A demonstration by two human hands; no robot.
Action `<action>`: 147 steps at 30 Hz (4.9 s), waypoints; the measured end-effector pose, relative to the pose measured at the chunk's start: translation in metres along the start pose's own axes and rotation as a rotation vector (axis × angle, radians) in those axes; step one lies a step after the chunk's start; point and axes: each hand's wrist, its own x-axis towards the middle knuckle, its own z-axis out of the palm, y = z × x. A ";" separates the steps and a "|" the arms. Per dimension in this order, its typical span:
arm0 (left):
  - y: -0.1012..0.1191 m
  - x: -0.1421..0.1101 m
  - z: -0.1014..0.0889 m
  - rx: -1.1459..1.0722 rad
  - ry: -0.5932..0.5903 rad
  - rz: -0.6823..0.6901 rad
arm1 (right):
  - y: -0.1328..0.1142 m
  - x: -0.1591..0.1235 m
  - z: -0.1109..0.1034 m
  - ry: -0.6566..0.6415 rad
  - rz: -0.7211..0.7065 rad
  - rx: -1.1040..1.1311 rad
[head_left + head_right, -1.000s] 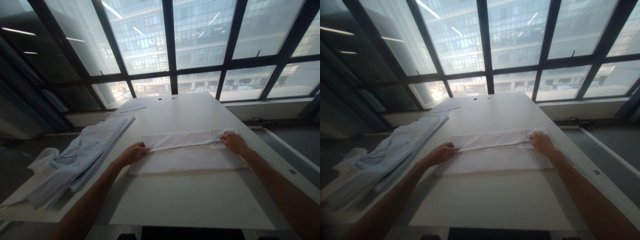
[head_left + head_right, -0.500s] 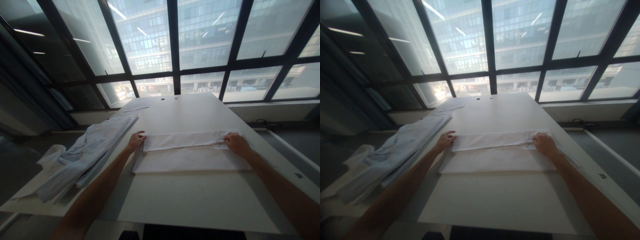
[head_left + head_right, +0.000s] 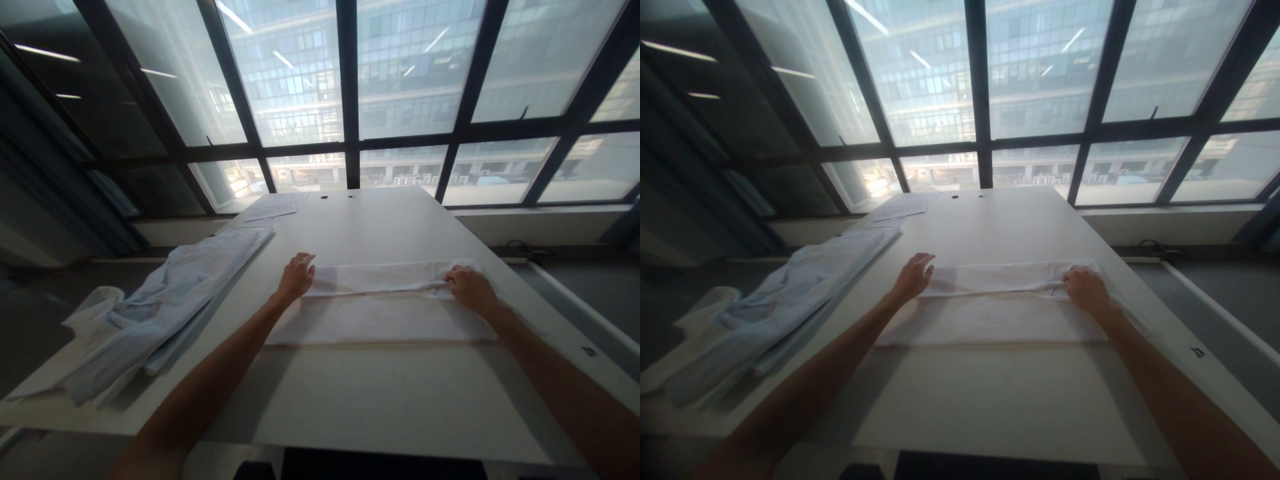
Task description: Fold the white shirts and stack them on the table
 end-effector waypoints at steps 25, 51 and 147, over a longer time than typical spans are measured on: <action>0.146 0.003 0.063 -0.048 -0.360 0.326 | -0.130 0.048 -0.002 0.008 -0.127 0.335; 0.024 -0.009 0.047 0.057 -0.336 0.006 | 0.012 0.043 0.040 -0.132 0.305 0.076; 0.166 0.038 0.070 -1.682 -0.394 -0.652 | -0.176 0.011 -0.059 -0.131 -0.260 0.890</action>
